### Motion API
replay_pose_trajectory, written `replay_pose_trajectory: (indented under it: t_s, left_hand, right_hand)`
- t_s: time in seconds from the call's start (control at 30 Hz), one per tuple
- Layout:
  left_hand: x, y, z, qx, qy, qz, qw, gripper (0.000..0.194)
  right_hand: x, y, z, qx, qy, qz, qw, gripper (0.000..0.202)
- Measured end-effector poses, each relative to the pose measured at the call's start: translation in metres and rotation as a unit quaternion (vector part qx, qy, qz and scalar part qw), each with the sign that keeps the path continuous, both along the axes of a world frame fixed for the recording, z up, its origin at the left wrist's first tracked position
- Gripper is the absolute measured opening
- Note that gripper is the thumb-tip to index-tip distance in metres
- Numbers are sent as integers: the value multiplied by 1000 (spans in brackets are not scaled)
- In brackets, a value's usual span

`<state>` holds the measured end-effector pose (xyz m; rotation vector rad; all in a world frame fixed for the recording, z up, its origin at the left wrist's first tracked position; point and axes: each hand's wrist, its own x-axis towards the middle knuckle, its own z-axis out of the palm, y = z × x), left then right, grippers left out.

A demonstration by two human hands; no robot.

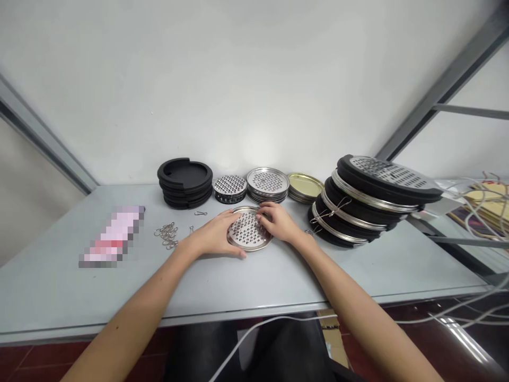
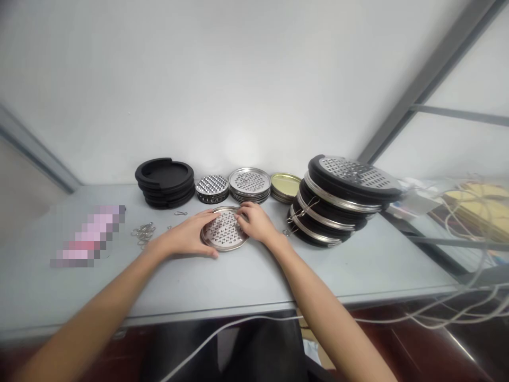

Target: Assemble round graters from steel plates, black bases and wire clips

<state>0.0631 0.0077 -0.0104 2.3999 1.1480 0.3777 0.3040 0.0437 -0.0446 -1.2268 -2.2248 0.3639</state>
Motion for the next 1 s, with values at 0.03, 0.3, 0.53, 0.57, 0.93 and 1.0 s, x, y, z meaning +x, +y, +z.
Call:
replay_pose_trajectory:
  t_s: [0.03,0.3,0.53,0.57,0.93,1.0]
  left_hand:
    - [0,0,0,1,1,-10,1000,108]
    - [1,-1,-4,9,0,-30,999,101]
    - [2,-2,-5,12,-11,-20,1000,99]
    - [2,-2,-5,13,-11,-22,1000,99]
    - [2,4,-6,34,10,-10,999,98]
    - [2,4,-6,32,5,-6,999,99]
  right_hand:
    - [0,0,-1,2,1,-2,1000,23]
    - [-1,1,-5,16,-2,3,1000,30]
    - [-1,1,-6,18,-11,3,1000,30]
    - [-2,1,-6,18,-11,3,1000,30]
    - [-8,-1,-9,18,19,-11,1000,29]
    - [-8,-2,-10,18,29,-13,999,30]
